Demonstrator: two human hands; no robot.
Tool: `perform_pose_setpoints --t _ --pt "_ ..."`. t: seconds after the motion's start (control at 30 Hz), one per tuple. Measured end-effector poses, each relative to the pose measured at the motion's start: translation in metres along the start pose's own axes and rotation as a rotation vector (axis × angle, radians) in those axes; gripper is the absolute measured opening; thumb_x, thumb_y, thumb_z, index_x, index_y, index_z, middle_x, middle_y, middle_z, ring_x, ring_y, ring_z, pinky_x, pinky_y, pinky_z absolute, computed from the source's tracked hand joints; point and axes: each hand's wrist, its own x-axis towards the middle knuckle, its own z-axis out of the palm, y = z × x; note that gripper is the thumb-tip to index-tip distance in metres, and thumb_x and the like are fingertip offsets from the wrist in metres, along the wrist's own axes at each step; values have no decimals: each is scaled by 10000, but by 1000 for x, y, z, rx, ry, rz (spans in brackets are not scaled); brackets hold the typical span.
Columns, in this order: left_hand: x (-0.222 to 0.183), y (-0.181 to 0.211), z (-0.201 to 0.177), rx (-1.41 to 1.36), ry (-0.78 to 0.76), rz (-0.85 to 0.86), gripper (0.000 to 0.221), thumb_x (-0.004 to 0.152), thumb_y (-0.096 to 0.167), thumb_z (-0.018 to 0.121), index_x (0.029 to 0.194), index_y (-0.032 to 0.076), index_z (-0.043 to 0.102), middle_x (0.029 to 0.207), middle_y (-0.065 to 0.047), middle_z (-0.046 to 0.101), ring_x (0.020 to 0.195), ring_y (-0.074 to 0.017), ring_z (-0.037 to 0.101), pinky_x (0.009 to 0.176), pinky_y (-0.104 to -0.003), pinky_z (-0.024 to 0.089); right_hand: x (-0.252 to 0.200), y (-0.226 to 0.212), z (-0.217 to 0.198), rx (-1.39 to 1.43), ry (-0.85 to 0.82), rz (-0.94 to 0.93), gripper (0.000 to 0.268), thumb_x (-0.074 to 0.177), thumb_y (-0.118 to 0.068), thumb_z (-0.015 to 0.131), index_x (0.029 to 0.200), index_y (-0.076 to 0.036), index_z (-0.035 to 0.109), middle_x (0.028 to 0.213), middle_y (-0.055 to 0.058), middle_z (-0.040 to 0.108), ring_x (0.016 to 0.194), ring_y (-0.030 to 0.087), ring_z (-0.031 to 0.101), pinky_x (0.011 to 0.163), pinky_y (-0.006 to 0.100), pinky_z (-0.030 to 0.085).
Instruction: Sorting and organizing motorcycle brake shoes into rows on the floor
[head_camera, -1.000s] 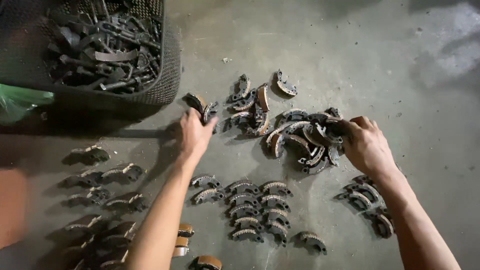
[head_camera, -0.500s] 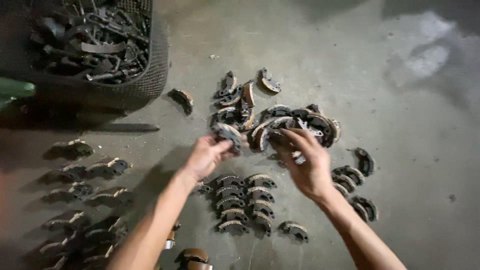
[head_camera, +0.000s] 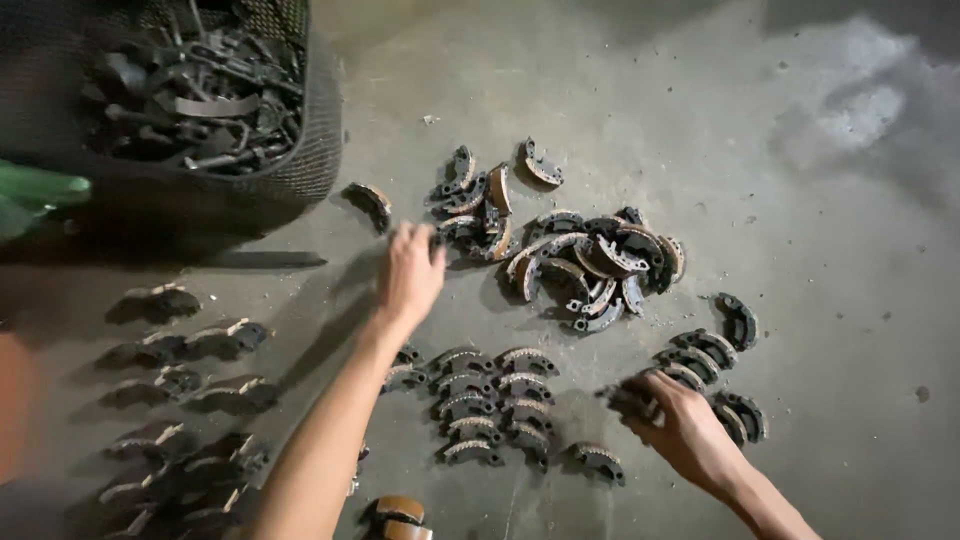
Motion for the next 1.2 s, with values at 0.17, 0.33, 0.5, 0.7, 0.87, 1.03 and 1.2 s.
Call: perform_pose_setpoints --t 0.17,0.33,0.5,0.7,0.87,1.03,1.2 --pt "59 23 -12 63 257 78 129 881 -7 699 1005 18 671 1029 -122 630 966 -298 601 825 -421 554 -30 31 16 79 37 397 407 765 -161 826 1164 -174 741 967 -58 810 691 131 780 641 273 624" --pt "86 57 7 234 -9 -7 332 896 137 761 1150 -70 703 1066 -204 604 987 -333 601 848 -490 527 -24 41 25 112 57 337 424 781 -143 819 1196 -154 730 995 -30 764 785 123 796 688 277 644" --pt "76 67 15 408 61 -40 161 950 2 545 1043 -43 667 1051 -207 604 980 -393 606 889 -562 509 -13 33 24 15 176 141 381 827 -136 774 1200 -106 702 1187 13 681 843 186 747 707 310 628" --pt "78 52 2 343 -41 -105 259 897 154 745 1066 -41 714 1025 -180 616 936 -308 578 927 -497 457 -12 34 50 -69 61 -194 285 934 -86 600 1176 -123 746 1240 111 671 992 246 724 855 317 693" --pt "56 44 -50 -359 34 -451 371 848 375 703 969 27 749 846 -72 736 739 -202 648 688 -322 532 -24 11 54 -14 -60 -161 250 810 -225 732 1053 -173 749 1082 -27 752 927 210 654 799 357 556" --pt "12 72 -103 -1429 -313 -385 272 993 96 529 1150 -95 643 919 -193 708 735 -211 675 624 -312 623 -19 30 63 -15 20 -196 324 805 -137 721 1125 -89 723 1144 22 753 938 245 713 802 363 586" --pt "-7 82 -105 -1487 -542 -320 326 1056 104 520 1209 -172 604 951 -265 692 671 -196 662 527 -252 601 13 -9 38 78 180 -145 230 900 -74 664 1107 -94 761 1173 50 759 745 154 787 600 216 702"
